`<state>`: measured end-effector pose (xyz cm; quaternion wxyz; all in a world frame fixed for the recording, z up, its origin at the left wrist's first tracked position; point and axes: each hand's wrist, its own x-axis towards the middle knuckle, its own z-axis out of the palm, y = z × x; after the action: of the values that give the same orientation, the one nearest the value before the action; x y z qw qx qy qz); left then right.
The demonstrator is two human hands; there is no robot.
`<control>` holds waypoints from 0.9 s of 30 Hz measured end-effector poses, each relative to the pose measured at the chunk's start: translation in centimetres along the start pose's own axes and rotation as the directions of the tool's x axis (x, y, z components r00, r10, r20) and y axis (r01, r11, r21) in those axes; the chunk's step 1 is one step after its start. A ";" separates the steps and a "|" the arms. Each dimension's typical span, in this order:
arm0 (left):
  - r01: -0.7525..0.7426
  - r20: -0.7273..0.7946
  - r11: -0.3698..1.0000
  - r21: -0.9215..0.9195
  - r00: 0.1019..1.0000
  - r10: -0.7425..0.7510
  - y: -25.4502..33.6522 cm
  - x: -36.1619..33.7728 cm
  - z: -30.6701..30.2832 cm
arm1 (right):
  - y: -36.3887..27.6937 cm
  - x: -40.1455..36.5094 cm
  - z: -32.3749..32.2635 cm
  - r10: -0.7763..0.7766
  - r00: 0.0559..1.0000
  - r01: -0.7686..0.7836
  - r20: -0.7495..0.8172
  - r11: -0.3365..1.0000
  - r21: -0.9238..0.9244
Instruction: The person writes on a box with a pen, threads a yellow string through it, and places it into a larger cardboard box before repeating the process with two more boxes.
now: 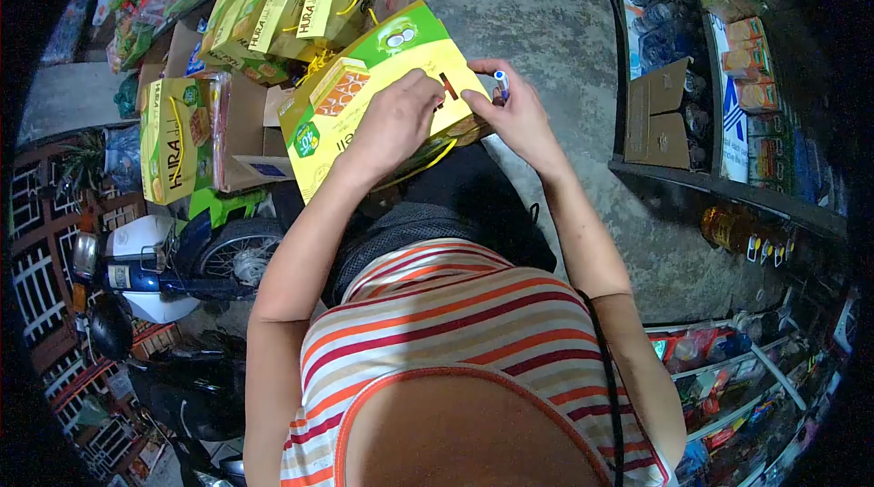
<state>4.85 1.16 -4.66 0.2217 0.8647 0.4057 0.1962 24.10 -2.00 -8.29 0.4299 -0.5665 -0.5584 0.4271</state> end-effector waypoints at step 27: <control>0.122 0.003 0.985 -0.118 0.992 -0.122 -0.4 -0.3 -0.2 | 0.9 0.0 0.4 0.104 0.994 -0.101 -0.030 0.992 0.081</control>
<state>4.35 1.21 -4.75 0.2833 0.8233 0.4460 0.2076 23.92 -1.96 -9.30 0.4389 -0.5842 -0.5039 0.4607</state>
